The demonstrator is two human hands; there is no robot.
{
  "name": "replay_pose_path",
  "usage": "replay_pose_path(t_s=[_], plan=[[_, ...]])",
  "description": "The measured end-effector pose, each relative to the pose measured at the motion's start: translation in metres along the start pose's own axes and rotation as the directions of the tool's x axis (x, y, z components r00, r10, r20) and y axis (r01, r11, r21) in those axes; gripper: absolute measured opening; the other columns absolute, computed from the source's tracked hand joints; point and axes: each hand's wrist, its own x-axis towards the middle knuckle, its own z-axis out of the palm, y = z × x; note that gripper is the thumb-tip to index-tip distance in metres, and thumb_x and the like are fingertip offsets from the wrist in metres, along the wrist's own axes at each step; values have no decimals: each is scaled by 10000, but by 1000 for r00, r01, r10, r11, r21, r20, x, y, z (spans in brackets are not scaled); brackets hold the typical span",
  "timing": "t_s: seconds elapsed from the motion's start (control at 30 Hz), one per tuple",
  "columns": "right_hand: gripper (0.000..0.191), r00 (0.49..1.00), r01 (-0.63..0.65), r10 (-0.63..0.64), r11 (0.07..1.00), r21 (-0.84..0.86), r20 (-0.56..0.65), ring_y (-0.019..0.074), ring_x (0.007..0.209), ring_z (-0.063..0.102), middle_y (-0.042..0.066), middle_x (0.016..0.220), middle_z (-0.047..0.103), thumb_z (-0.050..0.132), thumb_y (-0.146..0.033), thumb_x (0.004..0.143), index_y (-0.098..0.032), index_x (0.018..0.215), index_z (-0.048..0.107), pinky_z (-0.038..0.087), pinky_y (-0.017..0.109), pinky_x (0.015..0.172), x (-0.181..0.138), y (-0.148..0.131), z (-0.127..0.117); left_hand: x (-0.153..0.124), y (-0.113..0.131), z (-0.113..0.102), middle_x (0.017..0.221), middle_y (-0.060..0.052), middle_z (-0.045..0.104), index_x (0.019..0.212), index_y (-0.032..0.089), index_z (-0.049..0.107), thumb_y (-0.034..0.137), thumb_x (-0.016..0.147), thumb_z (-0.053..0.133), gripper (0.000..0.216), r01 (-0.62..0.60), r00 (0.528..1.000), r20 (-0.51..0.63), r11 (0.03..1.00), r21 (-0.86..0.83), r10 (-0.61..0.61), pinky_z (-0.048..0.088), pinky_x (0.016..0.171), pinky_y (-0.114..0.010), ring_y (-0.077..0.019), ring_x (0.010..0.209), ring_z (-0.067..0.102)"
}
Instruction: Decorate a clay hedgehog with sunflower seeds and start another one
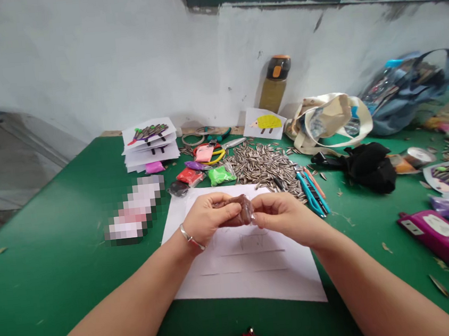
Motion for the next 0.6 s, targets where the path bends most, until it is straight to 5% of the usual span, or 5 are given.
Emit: replay_pose_path(t_s=[0.43,0.6], plan=[[154,988,156,-151,948,-278,40,149,828,613,20,925,698,593,-185,843,-202,965,687,483,289,738,-2,-4,-4,-1,-1,2,606,-5,627,680,107,627,389,546,881,402,-23,999,-30,1000,6,23,496,565,-234,-116,561,604],[433,970,210,-233,943,-258,-63,133,808,614,21,1000,633,657,-213,814,-238,1226,524,521,314,755,-2,8,-4,0,1,-3,506,51,479,655,118,598,402,641,838,373,67,995,77,997,26,-69,333,432,-151,-41,452,436]])
